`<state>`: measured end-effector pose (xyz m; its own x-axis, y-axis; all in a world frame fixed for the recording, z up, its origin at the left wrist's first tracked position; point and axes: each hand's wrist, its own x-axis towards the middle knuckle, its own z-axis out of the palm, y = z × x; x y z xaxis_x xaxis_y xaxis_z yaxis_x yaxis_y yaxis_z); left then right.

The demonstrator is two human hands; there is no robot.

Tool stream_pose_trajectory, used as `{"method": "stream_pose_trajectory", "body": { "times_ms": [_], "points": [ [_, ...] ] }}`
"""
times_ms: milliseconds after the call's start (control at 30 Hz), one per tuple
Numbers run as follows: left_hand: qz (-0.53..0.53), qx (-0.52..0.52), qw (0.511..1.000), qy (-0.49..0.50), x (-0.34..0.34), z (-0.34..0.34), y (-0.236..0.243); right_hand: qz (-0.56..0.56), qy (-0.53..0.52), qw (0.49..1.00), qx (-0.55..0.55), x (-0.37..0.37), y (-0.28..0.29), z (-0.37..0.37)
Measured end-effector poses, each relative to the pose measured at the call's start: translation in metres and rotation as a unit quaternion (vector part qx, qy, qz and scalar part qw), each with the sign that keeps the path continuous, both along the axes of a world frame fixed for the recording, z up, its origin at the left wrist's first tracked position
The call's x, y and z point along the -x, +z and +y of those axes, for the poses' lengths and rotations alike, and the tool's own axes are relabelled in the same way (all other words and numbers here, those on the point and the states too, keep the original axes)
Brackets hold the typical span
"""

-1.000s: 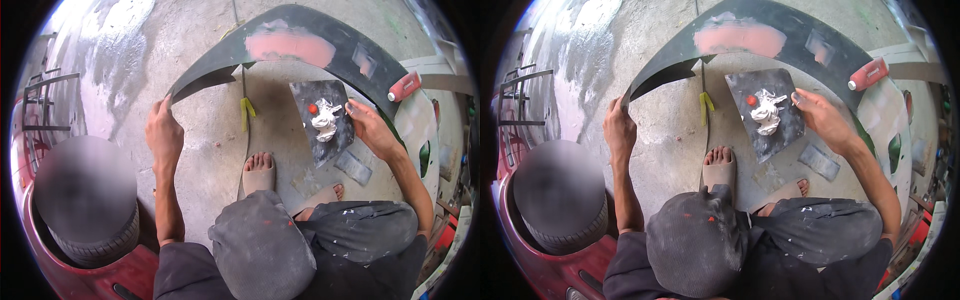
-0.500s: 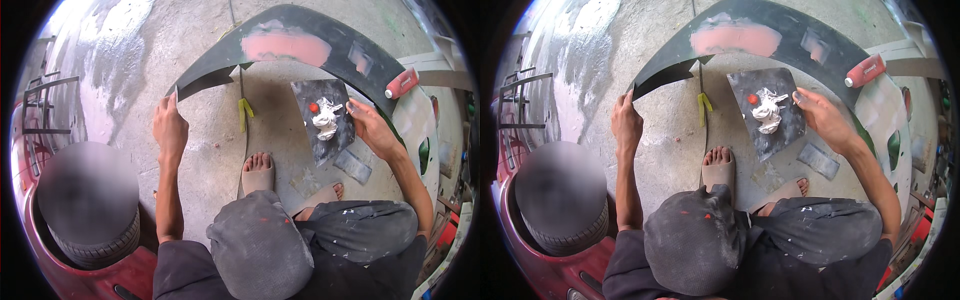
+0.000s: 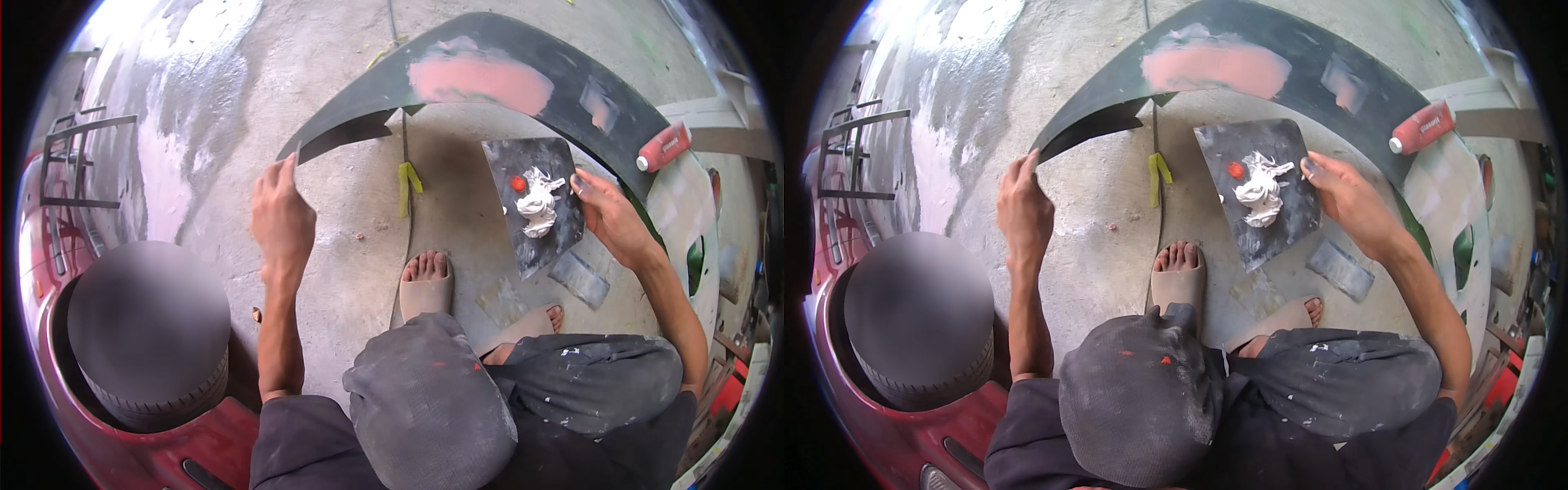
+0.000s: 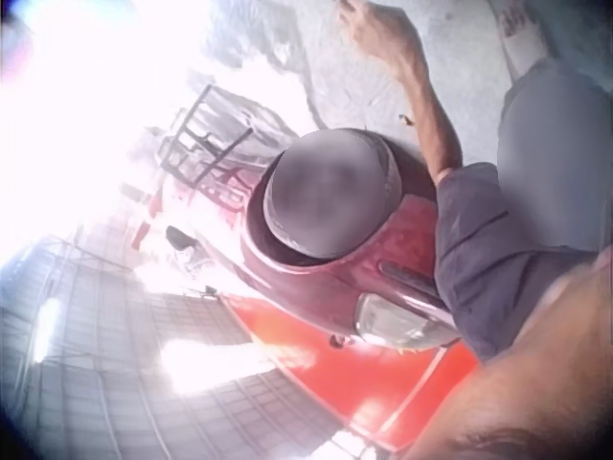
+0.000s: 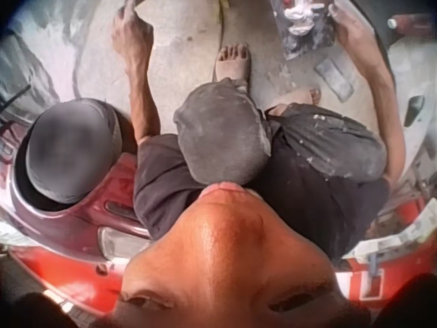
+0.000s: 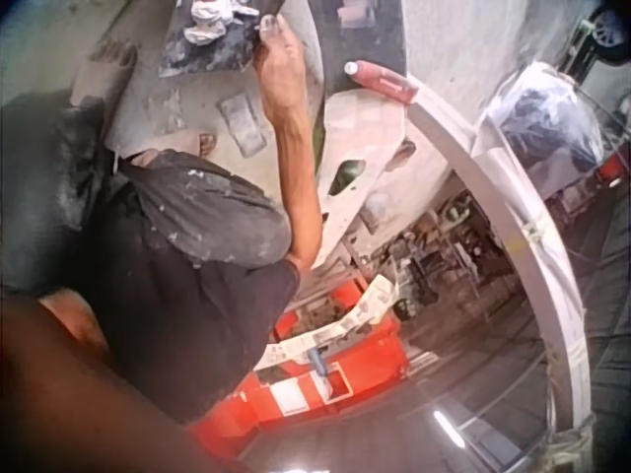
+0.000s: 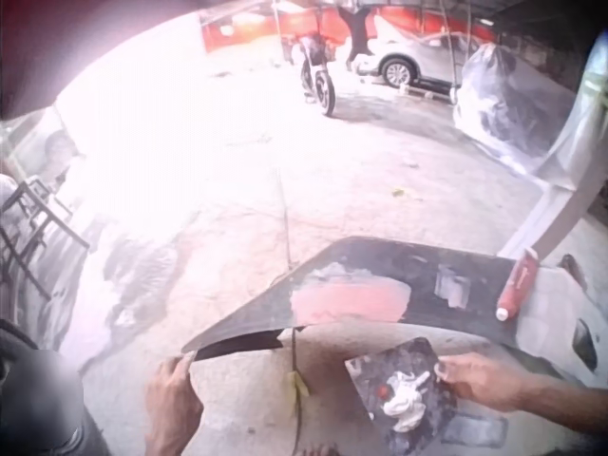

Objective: Mixing and applying automotive body filler (bondo) to a car bumper.

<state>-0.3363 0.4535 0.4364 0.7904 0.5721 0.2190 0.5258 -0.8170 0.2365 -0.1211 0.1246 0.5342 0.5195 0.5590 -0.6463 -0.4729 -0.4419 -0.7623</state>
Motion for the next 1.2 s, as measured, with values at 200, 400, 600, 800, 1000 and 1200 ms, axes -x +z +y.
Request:
{"method": "stream_pose_trajectory", "body": {
  "times_ms": [200, 400, 600, 800, 1000, 1200],
  "points": [
    [-0.031, 0.076, 0.997, 0.004, 0.000, 0.021, -0.021, -0.001, -0.041, 0.998, -0.051, -0.011, -0.025, -0.035],
    [-0.002, 0.139, 0.990, 0.019, 0.003, 0.020, -0.006, 0.038, 0.022, 0.992, -0.120, -0.012, -0.024, -0.024],
    [-0.124, 0.198, 0.969, 0.077, 0.000, 0.043, -0.029, 0.009, -0.025, 0.998, -0.062, -0.010, -0.023, -0.024],
    [-0.355, 0.602, 0.702, 0.138, 0.032, 0.058, -0.057, 0.041, -0.032, 0.996, -0.078, -0.015, -0.028, -0.021],
    [-0.287, 0.551, 0.766, 0.164, 0.011, 0.044, -0.055, 0.046, -0.028, 0.997, -0.058, -0.011, -0.019, -0.015],
    [-0.327, 0.552, 0.747, 0.175, 0.015, 0.047, -0.032, 0.038, -0.017, 0.998, -0.051, -0.010, -0.016, -0.018]
  ]
}}
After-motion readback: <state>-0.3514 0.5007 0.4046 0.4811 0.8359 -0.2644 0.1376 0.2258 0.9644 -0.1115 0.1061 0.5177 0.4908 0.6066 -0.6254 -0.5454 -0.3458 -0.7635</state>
